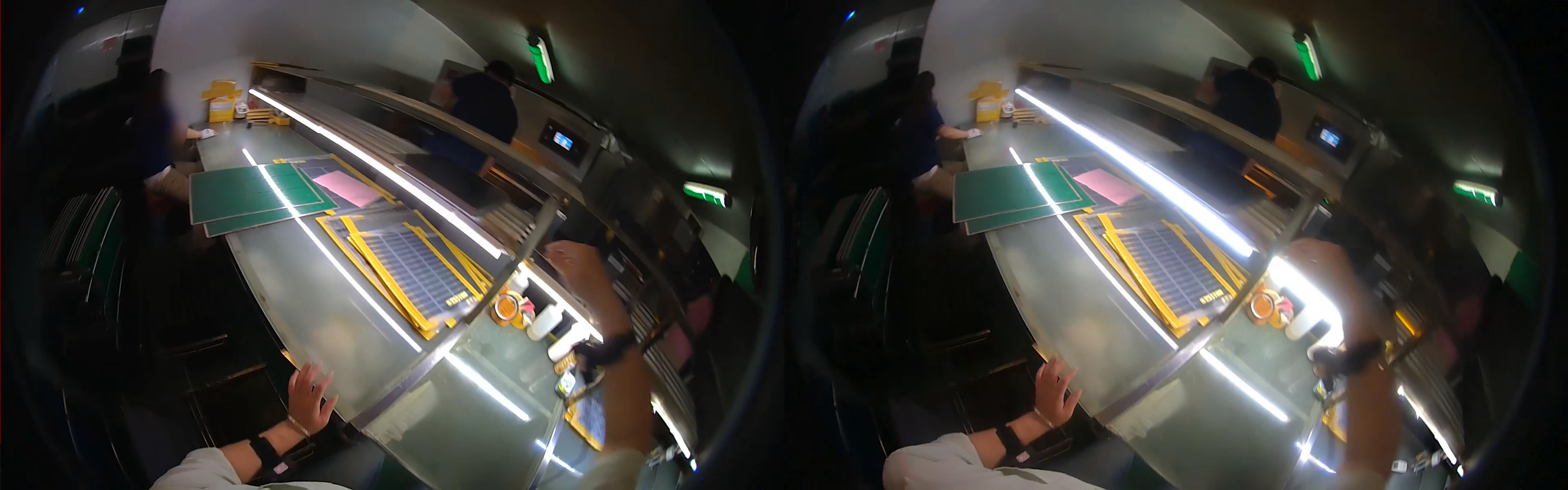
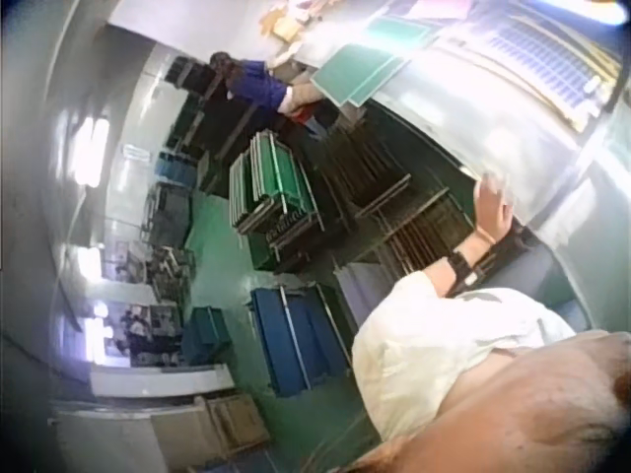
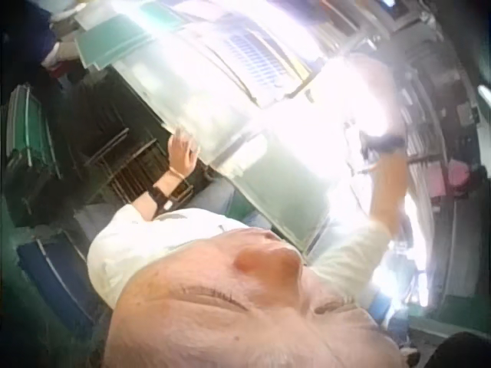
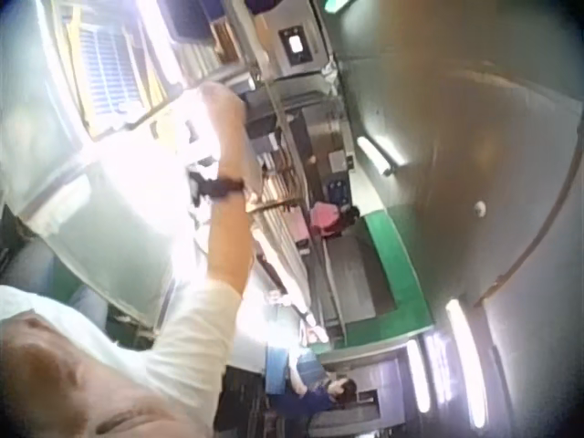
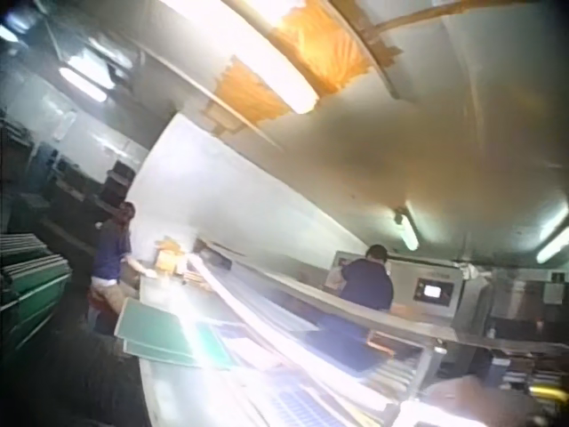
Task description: Inspecting and organizing circuit board films and plates at a quality control station.
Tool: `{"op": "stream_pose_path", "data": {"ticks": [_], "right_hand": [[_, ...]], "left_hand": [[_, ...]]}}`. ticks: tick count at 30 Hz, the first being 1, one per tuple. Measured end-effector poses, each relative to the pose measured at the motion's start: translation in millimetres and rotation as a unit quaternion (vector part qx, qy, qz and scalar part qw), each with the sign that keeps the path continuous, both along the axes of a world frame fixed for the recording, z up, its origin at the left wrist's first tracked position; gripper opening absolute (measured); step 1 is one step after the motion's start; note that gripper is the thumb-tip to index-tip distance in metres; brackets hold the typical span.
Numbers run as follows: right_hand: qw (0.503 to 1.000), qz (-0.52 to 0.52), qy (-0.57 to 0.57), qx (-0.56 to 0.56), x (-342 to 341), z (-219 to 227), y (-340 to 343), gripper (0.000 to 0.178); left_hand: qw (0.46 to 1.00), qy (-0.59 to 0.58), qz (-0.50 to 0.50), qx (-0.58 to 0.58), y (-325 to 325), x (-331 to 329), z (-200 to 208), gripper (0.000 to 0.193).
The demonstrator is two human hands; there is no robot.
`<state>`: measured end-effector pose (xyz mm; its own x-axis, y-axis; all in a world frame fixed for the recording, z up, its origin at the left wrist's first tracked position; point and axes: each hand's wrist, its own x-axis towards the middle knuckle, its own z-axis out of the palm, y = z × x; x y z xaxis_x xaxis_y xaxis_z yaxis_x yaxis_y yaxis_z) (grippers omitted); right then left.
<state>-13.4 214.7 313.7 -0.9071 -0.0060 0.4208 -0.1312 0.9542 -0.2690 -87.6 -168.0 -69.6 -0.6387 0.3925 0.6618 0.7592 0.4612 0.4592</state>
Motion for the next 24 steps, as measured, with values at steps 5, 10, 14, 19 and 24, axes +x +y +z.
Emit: {"op": "stream_pose_path", "data": {"ticks": [5, 10, 14, 19, 24], "right_hand": [[0.955, -0.148, 0.079, 0.245, -198, -96, 42, 0.057], [0.891, -0.299, 0.05, 0.337, -305, -123, 39, 0.071], [0.91, -0.284, 0.059, 0.295, -334, -131, 88, 0.013], [0.912, -0.194, 0.025, 0.362, -288, -108, 56, 0.009], [0.93, -0.086, 0.126, 0.335, -172, -115, -16, 0.027]], "left_hand": [[0.986, -0.066, 0.093, -0.121, 33, -55, -19, 0.05], [0.987, -0.067, 0.09, -0.112, 27, -47, -8, 0.043], [0.988, -0.072, 0.069, -0.119, 26, -53, -6, 0.042], [0.988, -0.072, 0.076, -0.116, 27, -55, -6, 0.041], [0.993, -0.088, 0.057, -0.049, 24, -61, -20, 0.048]]}}
